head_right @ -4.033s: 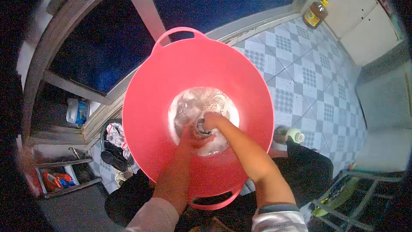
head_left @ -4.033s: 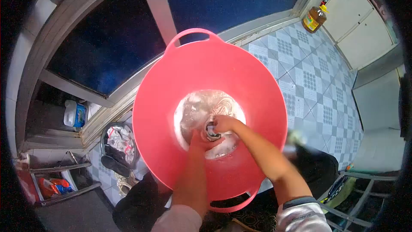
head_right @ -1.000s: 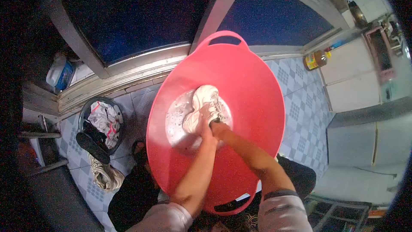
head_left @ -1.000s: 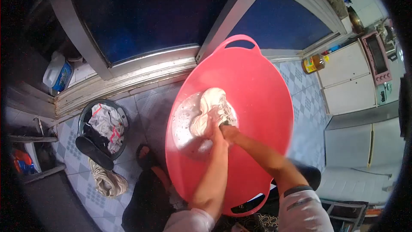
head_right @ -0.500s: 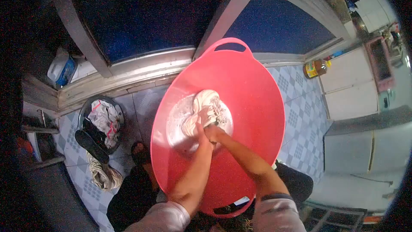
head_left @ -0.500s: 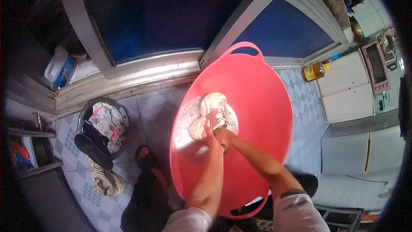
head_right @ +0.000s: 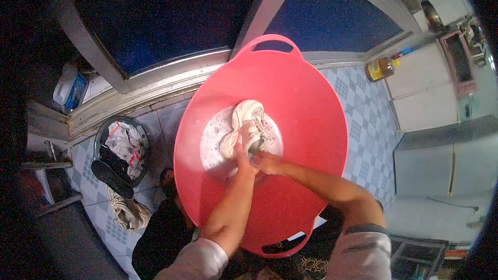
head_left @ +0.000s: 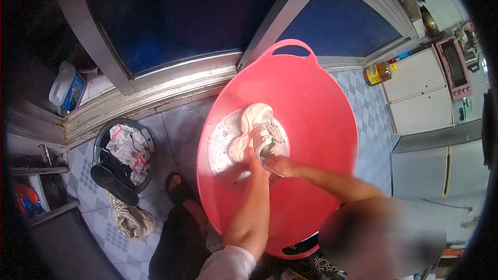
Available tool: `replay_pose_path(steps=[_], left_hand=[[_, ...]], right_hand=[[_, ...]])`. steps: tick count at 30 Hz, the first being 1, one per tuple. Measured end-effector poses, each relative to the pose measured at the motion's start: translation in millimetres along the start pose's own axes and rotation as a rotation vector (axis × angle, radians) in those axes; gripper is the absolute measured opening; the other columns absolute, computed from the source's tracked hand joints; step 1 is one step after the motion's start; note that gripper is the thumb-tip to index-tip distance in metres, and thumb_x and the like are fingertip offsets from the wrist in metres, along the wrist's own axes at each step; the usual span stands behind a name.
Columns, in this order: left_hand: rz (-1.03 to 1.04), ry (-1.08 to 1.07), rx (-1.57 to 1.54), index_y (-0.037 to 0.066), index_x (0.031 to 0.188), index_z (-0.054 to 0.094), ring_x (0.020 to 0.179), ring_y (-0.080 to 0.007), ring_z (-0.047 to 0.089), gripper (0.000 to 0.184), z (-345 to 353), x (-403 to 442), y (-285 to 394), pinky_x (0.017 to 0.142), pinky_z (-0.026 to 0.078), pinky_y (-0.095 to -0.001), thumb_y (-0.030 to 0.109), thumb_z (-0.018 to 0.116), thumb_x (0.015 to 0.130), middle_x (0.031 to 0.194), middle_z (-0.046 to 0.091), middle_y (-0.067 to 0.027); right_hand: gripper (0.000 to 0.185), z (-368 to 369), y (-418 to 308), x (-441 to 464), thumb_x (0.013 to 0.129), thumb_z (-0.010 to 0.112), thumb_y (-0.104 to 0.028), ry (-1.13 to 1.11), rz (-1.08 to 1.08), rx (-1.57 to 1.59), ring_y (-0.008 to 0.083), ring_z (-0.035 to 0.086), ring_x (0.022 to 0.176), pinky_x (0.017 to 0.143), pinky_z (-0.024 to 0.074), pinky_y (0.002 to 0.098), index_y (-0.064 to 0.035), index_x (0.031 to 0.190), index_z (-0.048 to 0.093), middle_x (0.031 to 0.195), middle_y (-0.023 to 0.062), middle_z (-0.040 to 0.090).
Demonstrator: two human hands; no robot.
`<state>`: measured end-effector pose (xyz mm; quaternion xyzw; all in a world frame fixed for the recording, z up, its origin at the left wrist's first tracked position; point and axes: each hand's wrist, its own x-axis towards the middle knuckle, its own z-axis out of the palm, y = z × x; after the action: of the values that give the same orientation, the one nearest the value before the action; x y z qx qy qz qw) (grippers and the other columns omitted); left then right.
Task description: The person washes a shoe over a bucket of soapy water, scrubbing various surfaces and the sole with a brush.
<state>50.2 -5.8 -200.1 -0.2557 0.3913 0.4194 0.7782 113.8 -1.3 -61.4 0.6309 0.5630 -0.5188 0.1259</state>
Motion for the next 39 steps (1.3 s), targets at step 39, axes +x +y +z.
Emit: replay_pose_path(steps=[39], left_hand=[[-0.089, -0.11, 0.184, 0.009, 0.108, 0.051, 0.078, -0.0258, 0.056, 0.063, 8, 7, 6, 0.06, 0.049, -0.0424, 0.064, 0.046, 0.078, 0.095, 0.056, -0.0074]], right_hand=[[0.04, 19, 30, 60, 0.091, 0.035, -0.036, 0.223, 0.322, 0.912, 0.0285, 0.059, 0.077, 0.068, 0.0482, 0.0409, -0.0035, 0.099, 0.056, 0.087, 0.0148, 0.06]])
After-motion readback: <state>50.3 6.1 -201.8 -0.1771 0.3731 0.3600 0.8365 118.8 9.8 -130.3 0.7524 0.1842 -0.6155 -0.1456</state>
